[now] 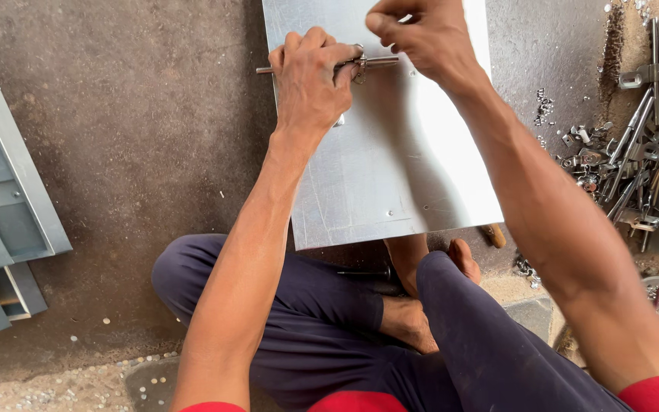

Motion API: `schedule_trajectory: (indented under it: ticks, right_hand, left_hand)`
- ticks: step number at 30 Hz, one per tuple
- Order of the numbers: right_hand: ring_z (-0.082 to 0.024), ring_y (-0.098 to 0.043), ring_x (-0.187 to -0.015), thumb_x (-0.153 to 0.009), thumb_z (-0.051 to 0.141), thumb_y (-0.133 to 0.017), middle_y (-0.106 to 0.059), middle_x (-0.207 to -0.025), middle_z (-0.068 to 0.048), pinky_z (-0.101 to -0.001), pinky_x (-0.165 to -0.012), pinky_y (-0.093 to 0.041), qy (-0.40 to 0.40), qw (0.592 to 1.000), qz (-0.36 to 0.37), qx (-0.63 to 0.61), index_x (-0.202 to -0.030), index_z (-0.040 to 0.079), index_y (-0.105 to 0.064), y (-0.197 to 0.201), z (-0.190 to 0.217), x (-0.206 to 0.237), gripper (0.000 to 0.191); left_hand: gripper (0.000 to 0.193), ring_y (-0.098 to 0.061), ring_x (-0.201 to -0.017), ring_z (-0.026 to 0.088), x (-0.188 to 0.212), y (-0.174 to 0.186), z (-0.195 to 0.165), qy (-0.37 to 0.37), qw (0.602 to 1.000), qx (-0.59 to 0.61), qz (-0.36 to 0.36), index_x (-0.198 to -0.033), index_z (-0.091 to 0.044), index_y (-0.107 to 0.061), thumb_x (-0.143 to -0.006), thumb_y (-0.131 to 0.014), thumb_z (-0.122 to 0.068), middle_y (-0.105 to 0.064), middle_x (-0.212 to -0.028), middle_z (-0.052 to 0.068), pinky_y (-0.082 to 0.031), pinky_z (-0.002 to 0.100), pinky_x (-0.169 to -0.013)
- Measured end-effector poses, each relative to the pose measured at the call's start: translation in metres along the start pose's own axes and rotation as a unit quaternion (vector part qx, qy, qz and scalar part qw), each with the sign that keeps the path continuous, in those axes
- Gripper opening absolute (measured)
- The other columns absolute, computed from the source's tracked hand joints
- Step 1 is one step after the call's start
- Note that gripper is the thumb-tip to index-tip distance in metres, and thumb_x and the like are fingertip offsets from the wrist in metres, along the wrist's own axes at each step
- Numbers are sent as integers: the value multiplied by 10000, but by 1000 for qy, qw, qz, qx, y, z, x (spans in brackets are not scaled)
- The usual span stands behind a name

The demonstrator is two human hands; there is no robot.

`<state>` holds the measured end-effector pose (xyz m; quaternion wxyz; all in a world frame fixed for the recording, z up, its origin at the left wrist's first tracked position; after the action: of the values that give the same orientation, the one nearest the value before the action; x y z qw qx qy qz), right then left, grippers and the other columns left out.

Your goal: The person sits on the floor and assembles a metal box by hammering nails into the frame. They use a hammer and a metal block to secure the nails, then attach a metal latch to the front of the box using a screwdriver.

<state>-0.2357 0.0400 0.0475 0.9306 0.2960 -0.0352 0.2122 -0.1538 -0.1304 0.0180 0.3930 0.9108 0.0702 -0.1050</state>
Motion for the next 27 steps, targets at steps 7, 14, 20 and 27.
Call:
schedule_trajectory:
  ticks: [7, 14, 20, 27]
  right_hand:
    - [-118, -744, -779, -982, 73, -730, -779, -933, -113, -248, -707, -650, -68, 967, 20, -244, -1142, -41, -758, -19, -3, 39, 199]
    - [-167, -764, -704, -847, -1, -788, -747, -865, -155, -259, -585, -654, -166, 971, -26, -170, -1299, -114, -461, -24, -3, 31, 569]
    - [-180, -760, -667, -849, -5, -802, -746, -823, -170, -265, -557, -652, -148, 975, -44, -158, -1292, -119, -457, -28, 0, 28, 573]
    - [-153, -776, -664, -834, 27, -834, -761, -786, -114, -249, -538, -643, -96, 992, -56, -60, -1210, -74, -620, -28, 4, 31, 444]
  left_hand:
    - [150, -532, -948, 223, -4, 0, 4, 25, 999, -6, 42, -983, -225, -843, -851, -804, -166, -655, -937, -11, -334, 457, -913]
    - [163, -537, -937, 224, -4, -4, 9, 20, 999, -6, 29, -983, -225, -848, -829, -824, -176, -660, -913, -6, -343, 463, -908]
    - [166, -543, -924, 211, -2, -3, 11, 23, 999, -8, 29, -995, -228, -846, -843, -814, -170, -672, -912, -11, -346, 461, -936]
    - [215, -553, -997, 226, 3, 3, 12, -10, 1000, -12, 4, -1027, -192, -831, -821, -815, -134, -681, -999, 22, -336, 478, -960]
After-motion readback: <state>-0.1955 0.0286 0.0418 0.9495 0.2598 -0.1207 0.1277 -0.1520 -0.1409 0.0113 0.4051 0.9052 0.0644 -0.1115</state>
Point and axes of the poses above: each hand's wrist, its own x-axis away from the middle knuckle, its own y-axis out of the back of the hand, z = x × y, the point moved 2 cm from there along -x, towards the middle knuckle
